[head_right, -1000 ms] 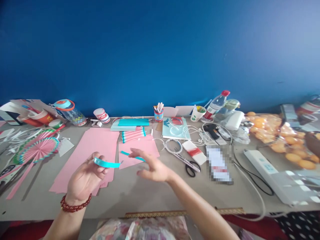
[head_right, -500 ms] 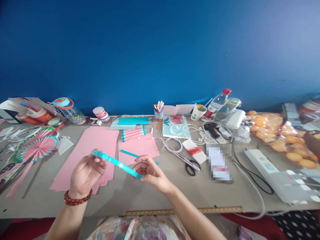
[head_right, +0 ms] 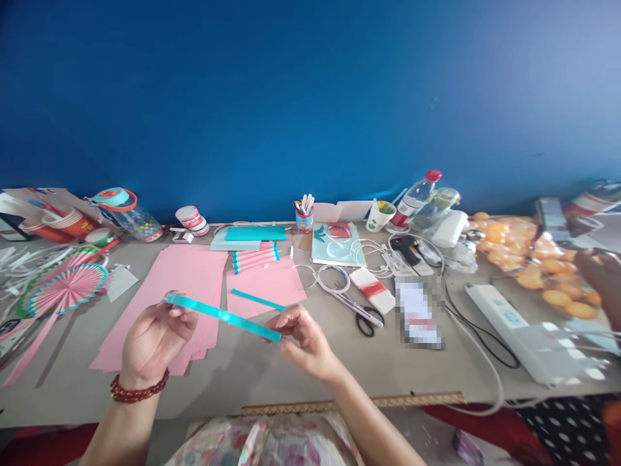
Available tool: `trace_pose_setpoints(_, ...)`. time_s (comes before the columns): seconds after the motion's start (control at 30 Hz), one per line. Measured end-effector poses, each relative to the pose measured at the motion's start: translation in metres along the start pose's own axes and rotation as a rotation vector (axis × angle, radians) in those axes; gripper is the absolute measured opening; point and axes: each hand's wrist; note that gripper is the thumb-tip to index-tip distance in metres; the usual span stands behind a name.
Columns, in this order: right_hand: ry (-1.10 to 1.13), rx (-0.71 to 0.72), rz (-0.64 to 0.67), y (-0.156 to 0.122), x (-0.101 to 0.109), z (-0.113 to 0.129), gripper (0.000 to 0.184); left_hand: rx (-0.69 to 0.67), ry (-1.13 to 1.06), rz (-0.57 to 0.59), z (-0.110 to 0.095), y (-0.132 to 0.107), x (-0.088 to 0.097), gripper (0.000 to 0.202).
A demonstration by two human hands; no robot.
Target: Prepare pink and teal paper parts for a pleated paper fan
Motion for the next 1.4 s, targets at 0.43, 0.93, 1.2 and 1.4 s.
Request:
trace_pose_setpoints(0.43, -0.43, 0.169, 0.023, 0.003, 0.003, 0.003, 0.002, -0.005, 0.012, -0.027, 0.001, 0.001, 0.005, 0.013)
trace_pose_setpoints(0.93, -0.498, 0.264, 0.104, 0.015, 0.001, 0.031, 0.007, 0.014, 0.098, -0.003, 0.005, 0.009, 0.028, 0.01)
trace_pose_setpoints(1.2, -0.495, 0.133, 0.083, 0.022, 0.021, 0.109, 0.009, -0.24, 1.241, 0.036, 0.026, 0.032, 0.035, 0.016)
trace_pose_setpoints(1.4, -0.625, 0.127, 0.077, 0.034, 0.019, 0.151, 0.008, -0.628, 2.031, 0.493, 0.056, 0.072, 0.023, 0.055)
Point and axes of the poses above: each hand's wrist, its own y-axis towards the middle knuckle, its own x-axis out of the back of the hand, z = x × y, and after that the axes turned 8 degrees about x, right-handed
